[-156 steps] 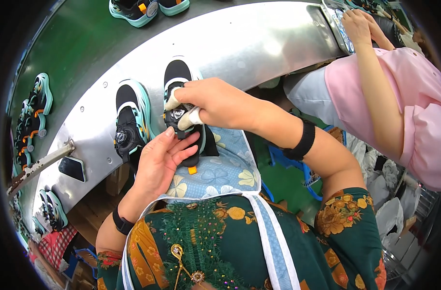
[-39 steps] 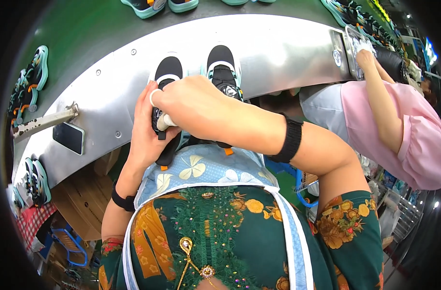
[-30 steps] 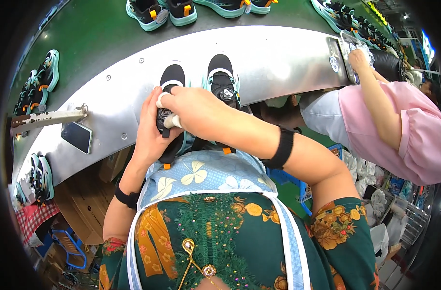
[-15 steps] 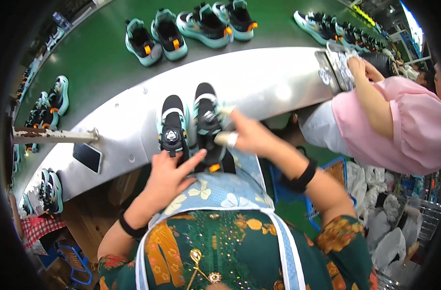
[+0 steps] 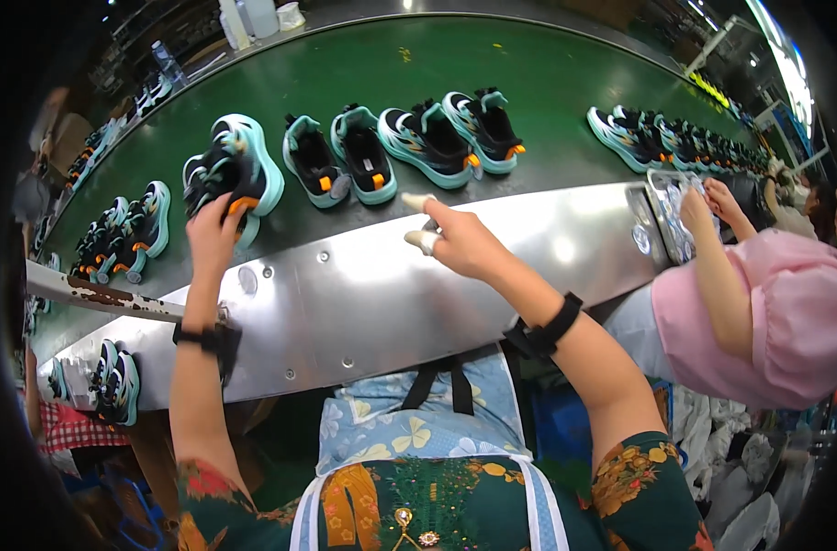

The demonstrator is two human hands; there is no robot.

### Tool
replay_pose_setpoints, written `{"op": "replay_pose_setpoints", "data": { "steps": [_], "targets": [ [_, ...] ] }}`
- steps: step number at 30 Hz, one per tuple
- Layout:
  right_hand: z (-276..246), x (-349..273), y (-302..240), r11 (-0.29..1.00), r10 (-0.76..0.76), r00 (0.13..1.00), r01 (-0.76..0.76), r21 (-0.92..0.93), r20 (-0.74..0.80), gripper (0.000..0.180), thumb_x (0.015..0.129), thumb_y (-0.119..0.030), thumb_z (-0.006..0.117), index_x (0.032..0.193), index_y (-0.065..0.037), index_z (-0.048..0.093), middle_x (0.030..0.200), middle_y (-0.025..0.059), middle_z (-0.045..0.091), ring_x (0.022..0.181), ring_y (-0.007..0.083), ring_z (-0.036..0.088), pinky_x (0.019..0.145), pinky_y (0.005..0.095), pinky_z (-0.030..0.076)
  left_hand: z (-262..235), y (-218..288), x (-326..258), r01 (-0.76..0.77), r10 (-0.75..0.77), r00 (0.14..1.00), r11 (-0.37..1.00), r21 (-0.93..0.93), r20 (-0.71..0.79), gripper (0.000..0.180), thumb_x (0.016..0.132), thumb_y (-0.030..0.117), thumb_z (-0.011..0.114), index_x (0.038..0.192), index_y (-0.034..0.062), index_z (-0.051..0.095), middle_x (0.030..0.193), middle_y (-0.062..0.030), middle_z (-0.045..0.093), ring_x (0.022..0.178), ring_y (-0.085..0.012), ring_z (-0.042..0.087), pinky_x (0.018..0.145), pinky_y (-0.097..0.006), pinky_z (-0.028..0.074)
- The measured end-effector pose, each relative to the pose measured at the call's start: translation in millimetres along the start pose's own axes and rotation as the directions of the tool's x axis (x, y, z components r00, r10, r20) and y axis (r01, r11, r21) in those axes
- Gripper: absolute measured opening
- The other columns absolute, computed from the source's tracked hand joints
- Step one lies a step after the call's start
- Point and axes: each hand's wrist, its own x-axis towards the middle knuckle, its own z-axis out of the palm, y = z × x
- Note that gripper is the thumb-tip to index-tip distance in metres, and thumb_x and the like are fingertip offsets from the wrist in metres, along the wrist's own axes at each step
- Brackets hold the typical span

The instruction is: Cleaning and inspecting shoes on a production line in a factory.

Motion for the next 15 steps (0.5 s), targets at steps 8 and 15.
{"op": "replay_pose_setpoints", "data": {
  "steps": [8,15],
  "targets": [
    [21,122,31,0.906,-0.142,0.989,0.110,-0.408,-0.047,0.049,0.083,-0.026,0.070,0.127,-0.011,0.054,0.098,0.0212,0.066,0.093,0.0384,0.062,0.081,0.0422,0.048,49,52,74,-0.161,0.211,0.947,0.965,0.208,-0.242,0.014,0.076,0.013,0.058,0.080,0.0082,0.071,0.080,-0.0137,0.067,0.082,-0.0337,0.063,0.071,-0.045,0.048],
    [5,89,-7,0.951,-0.075,0.989,0.110,-0.290,0.127,0.028,0.079,-0.026,0.074,0.095,-0.005,0.066,0.083,0.0179,0.067,0.079,0.0356,0.064,0.070,0.0401,0.050,84,98,17,-0.013,0.106,0.930,0.967,-0.256,0.351,0.016,0.088,0.023,0.057,0.094,0.0080,0.059,0.093,-0.0122,0.061,0.096,-0.0348,0.057,0.079,-0.045,0.047]
  ]
}}
